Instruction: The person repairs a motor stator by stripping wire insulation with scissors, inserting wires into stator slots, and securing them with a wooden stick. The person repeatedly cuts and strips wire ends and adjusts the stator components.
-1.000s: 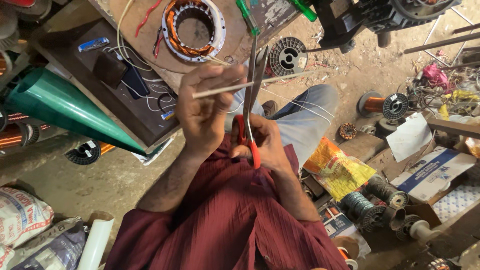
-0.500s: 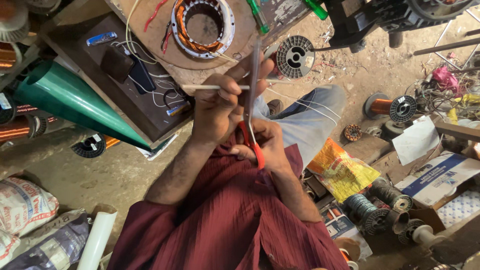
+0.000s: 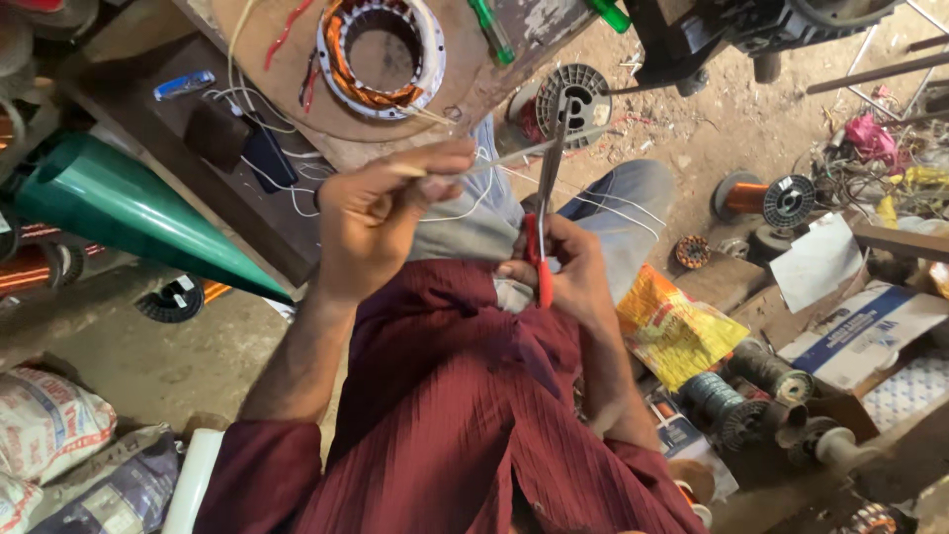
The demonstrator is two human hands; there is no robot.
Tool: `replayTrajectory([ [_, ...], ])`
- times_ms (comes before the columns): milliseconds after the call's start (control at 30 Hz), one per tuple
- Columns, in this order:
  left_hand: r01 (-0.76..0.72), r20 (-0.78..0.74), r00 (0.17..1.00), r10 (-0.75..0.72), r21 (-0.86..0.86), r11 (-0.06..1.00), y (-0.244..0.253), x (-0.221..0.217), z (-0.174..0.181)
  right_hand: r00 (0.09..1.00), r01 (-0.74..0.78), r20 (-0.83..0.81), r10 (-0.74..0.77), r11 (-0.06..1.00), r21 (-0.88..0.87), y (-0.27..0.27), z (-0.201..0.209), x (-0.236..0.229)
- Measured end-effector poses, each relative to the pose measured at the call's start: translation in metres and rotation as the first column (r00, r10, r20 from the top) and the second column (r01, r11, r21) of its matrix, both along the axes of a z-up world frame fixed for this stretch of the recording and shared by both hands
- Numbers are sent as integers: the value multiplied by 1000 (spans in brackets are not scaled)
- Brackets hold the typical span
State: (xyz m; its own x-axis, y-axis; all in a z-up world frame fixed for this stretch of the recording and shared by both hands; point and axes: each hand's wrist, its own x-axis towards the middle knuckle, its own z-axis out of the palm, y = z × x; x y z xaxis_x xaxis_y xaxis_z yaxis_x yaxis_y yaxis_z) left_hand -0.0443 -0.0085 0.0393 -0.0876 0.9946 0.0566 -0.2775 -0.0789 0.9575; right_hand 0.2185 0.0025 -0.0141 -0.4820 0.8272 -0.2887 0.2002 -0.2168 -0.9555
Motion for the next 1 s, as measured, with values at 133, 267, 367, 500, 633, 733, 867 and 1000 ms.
replayTrajectory([
  [133, 21, -449, 890, -76, -125, 992, -2, -6, 14, 990, -41, 143, 20, 988, 149, 6, 7, -3],
  [267, 100, -481, 848, -222, -266, 959, 4, -8, 15, 976, -65, 218, 20, 977, 204, 7, 10, -10],
  [367, 132, -418, 872, -255, -301, 945, 4, -9, 12, 975, -61, 220, 12, 974, 218, 7, 9, -12],
  [500, 168, -379, 887, -265, -269, 948, 4, -12, 8, 978, -50, 210, 8, 979, 195, 4, 9, -11],
  [633, 176, -454, 845, -282, -261, 949, 8, -16, 8, 959, -113, 280, 53, 973, 203, 6, 7, -6],
  [733, 169, -558, 775, -297, -270, 948, 11, -22, 12, 968, -92, 244, 59, 988, 127, 1, 4, -4],
  [867, 216, -687, 641, -344, -269, 939, 19, -16, 15, 973, -141, 197, 122, 987, 82, -7, 0, 6],
  [1000, 328, -800, 552, -236, -51, 943, 20, -5, 21, 992, -54, 117, 56, 998, -23, -19, -4, 28],
])
